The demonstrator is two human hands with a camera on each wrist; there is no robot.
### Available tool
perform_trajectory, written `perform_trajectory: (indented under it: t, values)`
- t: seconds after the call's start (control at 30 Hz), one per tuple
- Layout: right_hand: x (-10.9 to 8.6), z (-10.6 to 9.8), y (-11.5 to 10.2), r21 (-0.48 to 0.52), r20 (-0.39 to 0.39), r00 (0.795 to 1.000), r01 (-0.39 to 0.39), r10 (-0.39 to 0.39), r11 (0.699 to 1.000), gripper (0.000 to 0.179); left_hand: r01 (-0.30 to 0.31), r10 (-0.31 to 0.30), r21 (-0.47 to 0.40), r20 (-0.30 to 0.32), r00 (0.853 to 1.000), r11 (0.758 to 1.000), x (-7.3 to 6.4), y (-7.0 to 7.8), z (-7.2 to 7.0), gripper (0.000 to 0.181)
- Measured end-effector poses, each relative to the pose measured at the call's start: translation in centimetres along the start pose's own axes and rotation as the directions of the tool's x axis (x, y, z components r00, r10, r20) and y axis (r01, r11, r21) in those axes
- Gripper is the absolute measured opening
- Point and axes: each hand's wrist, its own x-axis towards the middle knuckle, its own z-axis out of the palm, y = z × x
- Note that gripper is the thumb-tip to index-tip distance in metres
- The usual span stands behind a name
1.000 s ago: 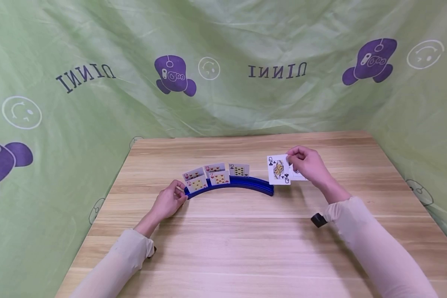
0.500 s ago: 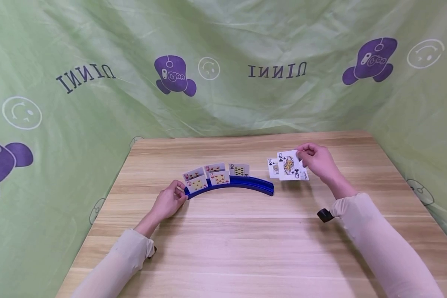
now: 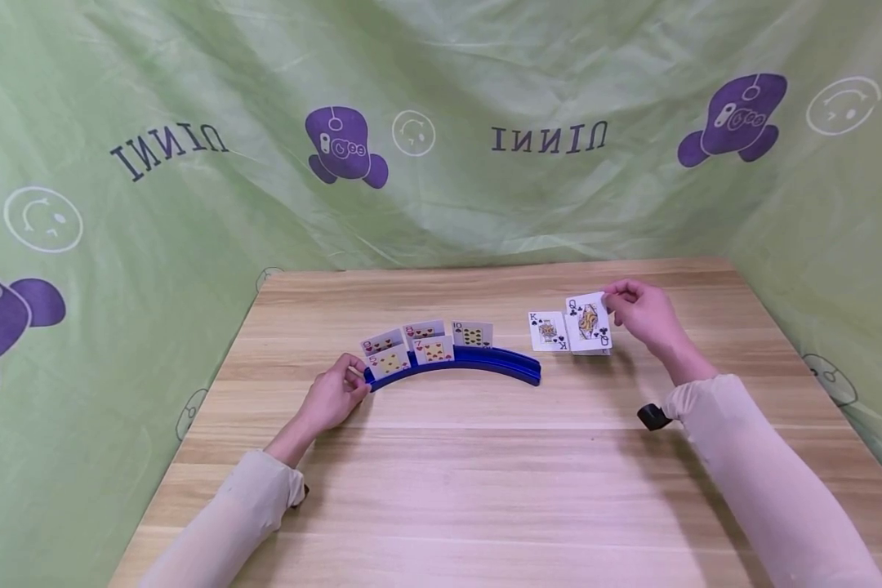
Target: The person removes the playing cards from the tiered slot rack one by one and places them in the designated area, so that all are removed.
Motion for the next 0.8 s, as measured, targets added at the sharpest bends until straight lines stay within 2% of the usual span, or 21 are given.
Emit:
perform_trajectory:
  t: [0.37,0.8]
  values:
    - [0.3,-0.7,1.4,-0.028,-0.01,1.0,-0.022,0.022,0.999,0.03,0.002,-0.002,0.002,0.001,1.0,1.0,-0.1,0.1,0.0,0.026]
    - [0.9,-1.7,3.2,-0.114,-0.006,0.997,-0.076,0.076,0.991,0.035,0.01,-0.01,-0.006,0.003,1.0,1.0,0.0,0.0,0.0,0.026]
